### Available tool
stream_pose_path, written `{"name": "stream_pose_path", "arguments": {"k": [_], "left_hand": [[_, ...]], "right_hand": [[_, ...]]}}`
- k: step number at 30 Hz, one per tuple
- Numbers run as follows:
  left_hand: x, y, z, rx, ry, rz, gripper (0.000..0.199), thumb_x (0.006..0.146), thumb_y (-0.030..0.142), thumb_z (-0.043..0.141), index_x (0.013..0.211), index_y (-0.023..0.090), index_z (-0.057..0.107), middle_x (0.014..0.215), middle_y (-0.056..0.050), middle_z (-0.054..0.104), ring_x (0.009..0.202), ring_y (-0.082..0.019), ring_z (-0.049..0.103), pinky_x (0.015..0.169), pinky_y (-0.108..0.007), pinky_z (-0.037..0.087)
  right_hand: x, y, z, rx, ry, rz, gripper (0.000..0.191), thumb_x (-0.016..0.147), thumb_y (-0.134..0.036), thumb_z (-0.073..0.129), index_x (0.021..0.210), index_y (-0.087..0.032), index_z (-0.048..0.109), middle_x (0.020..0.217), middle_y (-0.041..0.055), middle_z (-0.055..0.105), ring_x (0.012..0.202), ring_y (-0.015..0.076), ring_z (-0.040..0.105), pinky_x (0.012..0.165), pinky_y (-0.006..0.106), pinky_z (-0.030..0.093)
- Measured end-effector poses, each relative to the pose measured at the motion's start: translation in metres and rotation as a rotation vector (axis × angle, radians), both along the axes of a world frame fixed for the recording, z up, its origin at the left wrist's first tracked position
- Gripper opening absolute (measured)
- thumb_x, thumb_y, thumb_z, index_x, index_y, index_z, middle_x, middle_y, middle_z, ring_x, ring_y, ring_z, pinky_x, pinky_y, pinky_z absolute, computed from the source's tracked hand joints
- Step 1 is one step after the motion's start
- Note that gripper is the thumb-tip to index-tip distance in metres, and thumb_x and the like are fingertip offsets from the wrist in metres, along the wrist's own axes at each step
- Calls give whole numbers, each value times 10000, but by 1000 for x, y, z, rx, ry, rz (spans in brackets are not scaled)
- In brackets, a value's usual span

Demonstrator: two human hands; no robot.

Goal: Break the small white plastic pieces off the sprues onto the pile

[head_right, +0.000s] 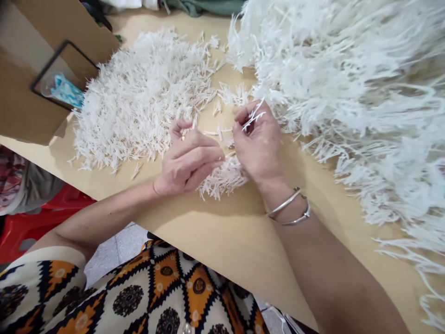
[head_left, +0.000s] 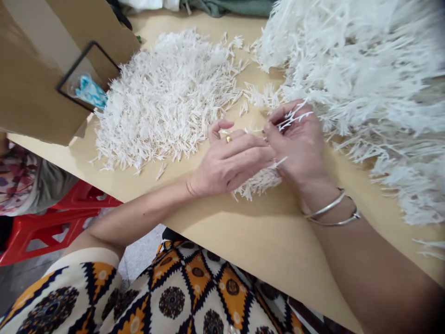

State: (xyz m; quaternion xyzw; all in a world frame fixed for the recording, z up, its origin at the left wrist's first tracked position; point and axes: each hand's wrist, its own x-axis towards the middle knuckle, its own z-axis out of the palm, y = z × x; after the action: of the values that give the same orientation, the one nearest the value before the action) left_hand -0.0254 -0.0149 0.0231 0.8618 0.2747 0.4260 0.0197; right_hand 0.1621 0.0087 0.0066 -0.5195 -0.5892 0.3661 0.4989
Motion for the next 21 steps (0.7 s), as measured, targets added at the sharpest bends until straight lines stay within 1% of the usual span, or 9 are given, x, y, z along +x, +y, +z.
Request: {"name": "stream_pose_path", "arguments": {"k": [1, 3, 6, 8, 9, 12, 15, 17, 21], "left_hand": [[1, -1, 1, -1, -15, 4, 149, 1109, 352, 495, 1106, 312, 639, 960, 32, 767, 845, -148, 717, 1081, -537, 429], [-1, 5, 0, -40, -133, 97, 176, 1104, 376, 513, 982, 289, 604, 878, 28, 721, 817, -155, 676, 961, -506, 473], [-19, 30, -7, -124, -447, 349, 320, 1085, 509, 549, 883, 265, 509, 815, 5, 572, 754, -149, 543, 752, -422, 465], [-35, 48, -14, -104, -493, 481, 396, 1043, 687, 516, 1053, 291, 524, 1036, -29, 573, 901, -158, 544, 872, -447, 481], [-42, 54, -16, -138, -462, 502, 436, 1035, 729, 471, 1172, 317, 511, 1147, -43, 569, 1054, -177, 546, 959, -469, 469], [-47, 55, -20, -156, -351, 467, 506, 1022, 758, 436, 1318, 355, 510, 1318, -72, 530, 1324, -243, 463, 1067, -497, 422], [-32, 36, -13, -261, -115, 418, 497, 1024, 727, 494, 1249, 306, 632, 1360, -98, 579, 1332, -285, 523, 1096, -497, 401], [-20, 25, -6, -320, 11, 368, 474, 1019, 695, 547, 1183, 270, 677, 1305, -98, 646, 1285, -282, 584, 1091, -480, 394], [-13, 21, -1, -368, 37, 287, 331, 1086, 518, 535, 1016, 236, 695, 1097, -45, 731, 1122, -204, 669, 1029, -414, 404]], "right_hand": [[3, 2, 0, 10, 14, -44, 185, 920, -273, 743, 921, -304, 560, 932, 12, 617, 822, 199, 556, 824, 402, 481], [7, 5, 0, 27, 58, -126, 207, 866, -253, 787, 876, -296, 584, 866, -4, 605, 751, 181, 539, 780, 390, 486], [8, 7, 2, 36, 132, -126, 247, 807, -257, 834, 853, -290, 594, 843, -14, 612, 743, 166, 551, 776, 371, 503], [5, 6, 2, 48, 151, -114, 252, 798, -271, 841, 858, -286, 597, 835, -19, 616, 738, 161, 564, 773, 367, 513], [4, 6, 3, 54, 150, -105, 247, 803, -282, 839, 864, -284, 600, 834, -21, 619, 737, 161, 573, 773, 369, 520], [-1, 2, 5, 91, 134, -93, 230, 814, -288, 833, 861, -282, 608, 834, -21, 630, 752, 167, 598, 775, 372, 546], [-6, -4, 8, 157, 94, -107, 216, 818, -254, 833, 863, -286, 624, 853, -19, 645, 753, 161, 595, 743, 353, 555], [-9, -8, 11, 188, 60, -90, 207, 825, -225, 827, 880, -282, 635, 858, -25, 646, 738, 152, 587, 725, 342, 551], [-11, -12, 12, 200, -8, -54, 174, 859, -201, 788, 900, -278, 637, 866, -20, 639, 742, 152, 588, 737, 350, 546]]}}
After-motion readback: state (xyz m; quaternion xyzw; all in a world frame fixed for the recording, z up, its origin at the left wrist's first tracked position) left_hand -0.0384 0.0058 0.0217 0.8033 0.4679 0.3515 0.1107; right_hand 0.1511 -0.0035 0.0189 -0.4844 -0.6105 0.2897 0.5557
